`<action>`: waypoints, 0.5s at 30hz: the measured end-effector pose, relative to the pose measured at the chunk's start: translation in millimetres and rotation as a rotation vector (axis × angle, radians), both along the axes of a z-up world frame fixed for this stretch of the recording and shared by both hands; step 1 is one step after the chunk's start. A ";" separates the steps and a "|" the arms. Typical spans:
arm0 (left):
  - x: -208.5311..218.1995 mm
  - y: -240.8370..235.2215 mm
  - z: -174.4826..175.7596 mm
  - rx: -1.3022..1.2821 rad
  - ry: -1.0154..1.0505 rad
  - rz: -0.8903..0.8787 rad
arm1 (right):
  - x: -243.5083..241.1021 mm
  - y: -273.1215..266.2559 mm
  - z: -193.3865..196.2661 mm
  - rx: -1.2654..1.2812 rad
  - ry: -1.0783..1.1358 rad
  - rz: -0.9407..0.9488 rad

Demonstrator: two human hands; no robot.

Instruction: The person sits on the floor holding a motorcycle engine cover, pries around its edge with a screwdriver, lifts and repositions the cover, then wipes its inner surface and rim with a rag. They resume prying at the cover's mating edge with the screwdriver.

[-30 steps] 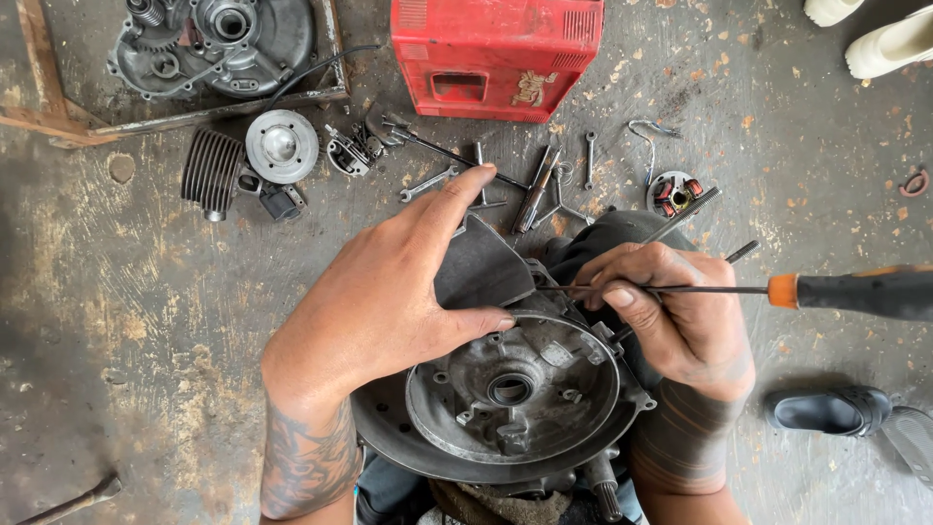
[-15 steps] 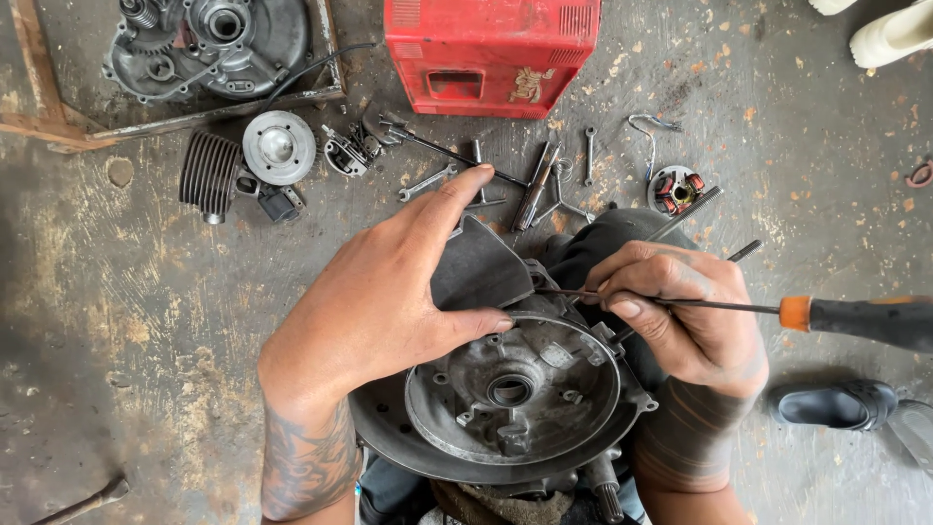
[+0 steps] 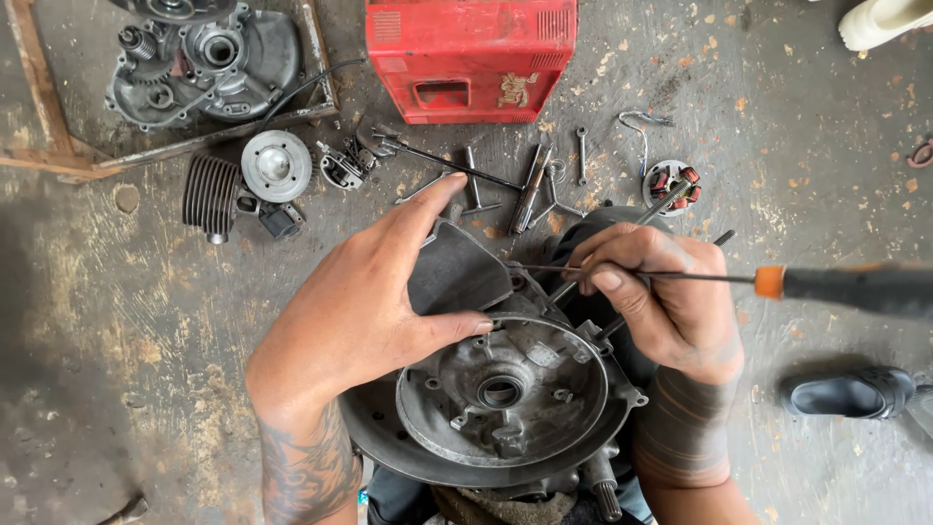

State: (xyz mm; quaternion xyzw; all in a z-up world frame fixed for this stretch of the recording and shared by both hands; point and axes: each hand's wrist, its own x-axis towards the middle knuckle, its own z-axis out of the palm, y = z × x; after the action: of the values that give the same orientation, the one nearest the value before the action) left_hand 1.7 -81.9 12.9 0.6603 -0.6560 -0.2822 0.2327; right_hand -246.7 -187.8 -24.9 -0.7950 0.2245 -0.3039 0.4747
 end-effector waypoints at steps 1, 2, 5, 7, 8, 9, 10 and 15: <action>0.0 0.1 0.3 0.004 -0.009 -0.002 | -2.4 -0.2 -3.6 0.044 -0.021 -0.013; 0.3 0.2 0.6 0.006 -0.020 -0.002 | -4.3 -1.1 -7.1 0.086 -0.044 -0.024; -1.1 0.0 1.1 0.013 -0.032 0.009 | -5.0 -3.9 -7.7 0.023 -0.005 -0.010; -1.4 0.0 2.4 0.022 -0.023 0.013 | -1.5 -2.5 -3.3 -0.003 0.017 -0.026; -1.5 -0.3 3.0 0.029 -0.013 0.023 | 0.3 -2.3 -1.1 -0.033 0.040 -0.035; -1.4 -0.6 2.5 0.030 -0.014 0.019 | 1.4 -3.5 0.6 -0.031 0.039 -0.040; -1.3 -0.5 2.0 0.008 -0.006 0.013 | 2.7 -4.8 2.4 -0.048 0.043 -0.003; -0.1 -1.8 2.1 0.014 -0.010 0.013 | 6.1 -6.0 4.5 -0.093 0.070 0.047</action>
State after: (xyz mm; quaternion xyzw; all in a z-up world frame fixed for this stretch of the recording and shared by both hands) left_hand 1.6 -83.7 15.0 0.6675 -0.6507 -0.2821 0.2268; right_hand -240.6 -193.8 -20.4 -0.8313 0.2078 -0.2747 0.4363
